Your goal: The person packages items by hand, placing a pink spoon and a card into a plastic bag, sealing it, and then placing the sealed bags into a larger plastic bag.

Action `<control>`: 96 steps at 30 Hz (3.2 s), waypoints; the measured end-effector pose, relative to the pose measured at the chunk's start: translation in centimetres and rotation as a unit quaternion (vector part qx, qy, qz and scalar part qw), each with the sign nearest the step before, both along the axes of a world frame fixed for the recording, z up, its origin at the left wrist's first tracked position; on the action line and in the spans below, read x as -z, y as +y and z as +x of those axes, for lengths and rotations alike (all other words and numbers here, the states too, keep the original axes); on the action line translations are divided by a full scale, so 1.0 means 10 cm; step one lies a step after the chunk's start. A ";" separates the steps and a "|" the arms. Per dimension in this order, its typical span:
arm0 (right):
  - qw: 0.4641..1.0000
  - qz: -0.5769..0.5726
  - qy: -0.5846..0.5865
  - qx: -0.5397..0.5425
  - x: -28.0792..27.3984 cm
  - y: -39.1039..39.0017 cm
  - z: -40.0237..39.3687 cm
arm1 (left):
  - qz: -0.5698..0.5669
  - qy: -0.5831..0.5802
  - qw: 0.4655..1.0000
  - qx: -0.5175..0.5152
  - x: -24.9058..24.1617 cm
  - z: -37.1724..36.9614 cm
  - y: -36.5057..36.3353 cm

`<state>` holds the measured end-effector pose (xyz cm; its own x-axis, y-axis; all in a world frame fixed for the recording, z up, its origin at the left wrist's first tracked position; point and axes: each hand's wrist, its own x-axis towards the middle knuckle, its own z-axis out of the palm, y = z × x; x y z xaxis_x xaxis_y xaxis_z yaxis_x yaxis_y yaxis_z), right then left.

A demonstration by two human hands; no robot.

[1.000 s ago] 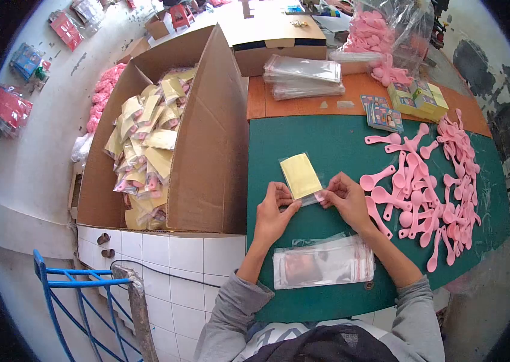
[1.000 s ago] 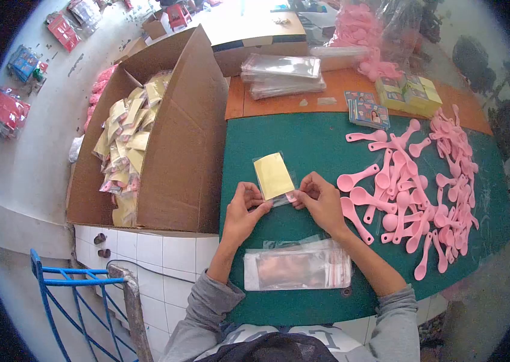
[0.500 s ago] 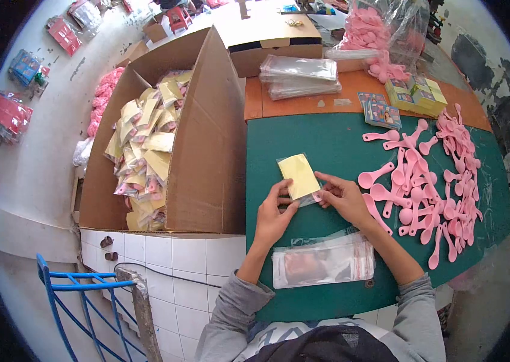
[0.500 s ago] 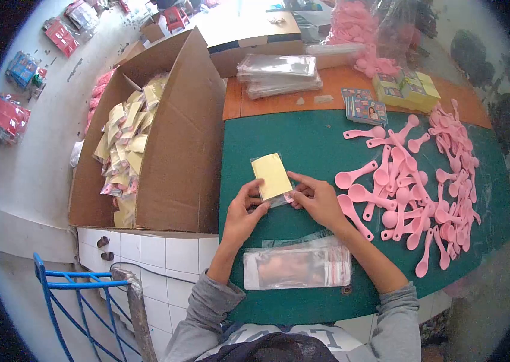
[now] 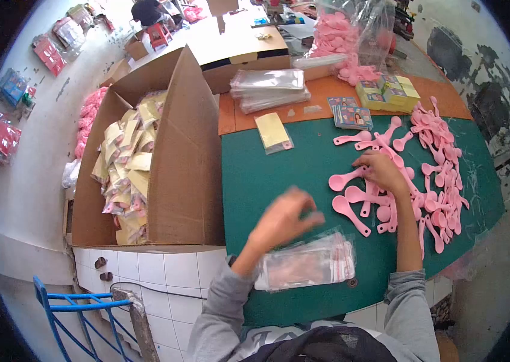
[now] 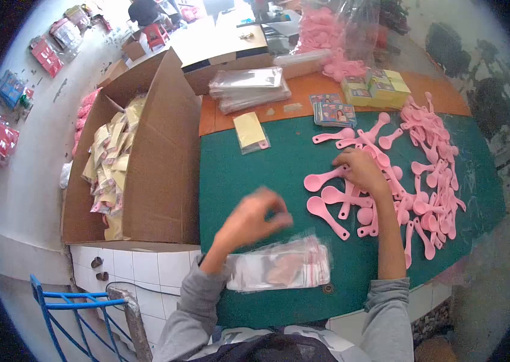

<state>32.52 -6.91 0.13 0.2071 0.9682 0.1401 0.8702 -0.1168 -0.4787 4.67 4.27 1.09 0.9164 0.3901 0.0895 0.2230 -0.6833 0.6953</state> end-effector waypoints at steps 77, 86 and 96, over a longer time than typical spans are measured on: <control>0.916 0.377 0.132 0.032 -0.64 0.18 -1.01 | -0.388 -0.185 0.903 0.014 -0.35 0.44 0.42; 0.951 0.043 0.021 0.305 -0.08 0.91 0.93 | -0.407 -0.327 0.852 -0.027 -0.49 0.24 0.59; 0.886 0.057 -0.246 0.390 0.15 0.87 0.69 | -0.423 -0.251 0.870 -0.030 -0.51 0.12 0.67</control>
